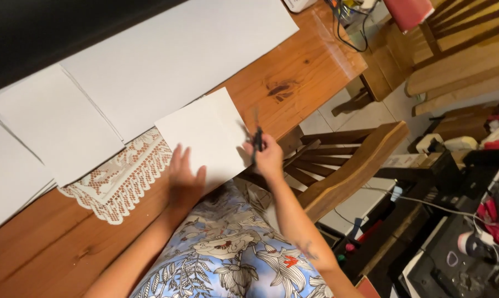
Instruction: Cutting large sheets of paper into smaller rectangular pieces using scissors and stacking them on a table.
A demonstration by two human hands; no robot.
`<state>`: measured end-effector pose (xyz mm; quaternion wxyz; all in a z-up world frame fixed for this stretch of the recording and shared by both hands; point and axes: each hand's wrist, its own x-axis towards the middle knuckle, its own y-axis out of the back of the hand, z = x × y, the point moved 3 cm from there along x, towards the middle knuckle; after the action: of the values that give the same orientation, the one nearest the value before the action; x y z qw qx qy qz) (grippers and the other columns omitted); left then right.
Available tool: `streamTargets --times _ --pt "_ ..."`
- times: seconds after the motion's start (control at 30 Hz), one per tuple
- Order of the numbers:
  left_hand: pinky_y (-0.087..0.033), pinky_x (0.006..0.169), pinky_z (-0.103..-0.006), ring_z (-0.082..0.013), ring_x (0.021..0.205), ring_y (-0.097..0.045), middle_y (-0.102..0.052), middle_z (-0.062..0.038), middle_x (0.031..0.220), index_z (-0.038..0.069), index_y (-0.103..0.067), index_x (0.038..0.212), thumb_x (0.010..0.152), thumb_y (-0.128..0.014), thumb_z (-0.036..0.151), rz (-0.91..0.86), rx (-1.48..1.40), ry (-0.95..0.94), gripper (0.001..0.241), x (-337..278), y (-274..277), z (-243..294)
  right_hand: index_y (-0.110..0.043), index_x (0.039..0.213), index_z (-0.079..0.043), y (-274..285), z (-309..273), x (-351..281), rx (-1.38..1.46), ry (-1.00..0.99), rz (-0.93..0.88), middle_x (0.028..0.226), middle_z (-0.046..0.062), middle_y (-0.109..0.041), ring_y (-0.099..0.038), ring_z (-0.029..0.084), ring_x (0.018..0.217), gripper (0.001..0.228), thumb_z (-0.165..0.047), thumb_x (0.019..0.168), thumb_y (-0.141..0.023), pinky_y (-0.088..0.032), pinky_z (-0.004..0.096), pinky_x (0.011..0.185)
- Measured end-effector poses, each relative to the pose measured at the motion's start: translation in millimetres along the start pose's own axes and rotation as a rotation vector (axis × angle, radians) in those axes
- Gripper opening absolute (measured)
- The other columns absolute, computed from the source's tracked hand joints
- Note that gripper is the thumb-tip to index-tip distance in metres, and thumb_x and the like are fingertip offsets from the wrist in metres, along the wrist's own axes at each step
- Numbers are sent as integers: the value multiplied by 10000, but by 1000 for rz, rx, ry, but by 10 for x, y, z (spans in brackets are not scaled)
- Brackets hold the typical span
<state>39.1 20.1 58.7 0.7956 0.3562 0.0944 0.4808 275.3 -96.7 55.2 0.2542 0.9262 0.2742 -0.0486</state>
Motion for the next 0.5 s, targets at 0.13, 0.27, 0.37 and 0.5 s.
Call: streamTargets --times 0.13,0.27,0.37,0.5 --pt "-357 1189 -499 -355 1470 -429 -464 -176 1590 83 -614 1425 977 -561 482 36 174 -264 602 123 -445 4 -763 890 -126 514 3 -495 -55 -48 -149 598 23 -570 -605 161 660 483 -490 661 -981 -512 294 674" --pt "-199 1262 -529 -324 1533 -326 -381 -147 1648 124 -490 1528 975 -595 443 -135 291 -348 647 223 -717 18 -742 828 -100 715 -50 -1103 -179 -229 -472 676 84 -710 -690 210 754 370 -459 842 -827 -540 332 752" --pt "-105 1284 -544 -307 1567 -251 -300 -131 1693 155 -397 1595 1010 -527 457 -298 346 -310 671 267 -737 -16 -729 915 -93 753 588 -1334 -313 -403 -629 710 105 -705 -677 205 630 403 -495 903 -736 -551 311 621" --pt "-76 1285 -554 -318 1580 -217 -259 -144 1708 152 -350 1619 1043 -461 441 -403 387 -295 654 253 -685 -34 -760 1014 -111 679 1854 -1406 -419 -506 -699 736 114 -737 -688 186 438 260 -332 929 -654 -548 244 341"
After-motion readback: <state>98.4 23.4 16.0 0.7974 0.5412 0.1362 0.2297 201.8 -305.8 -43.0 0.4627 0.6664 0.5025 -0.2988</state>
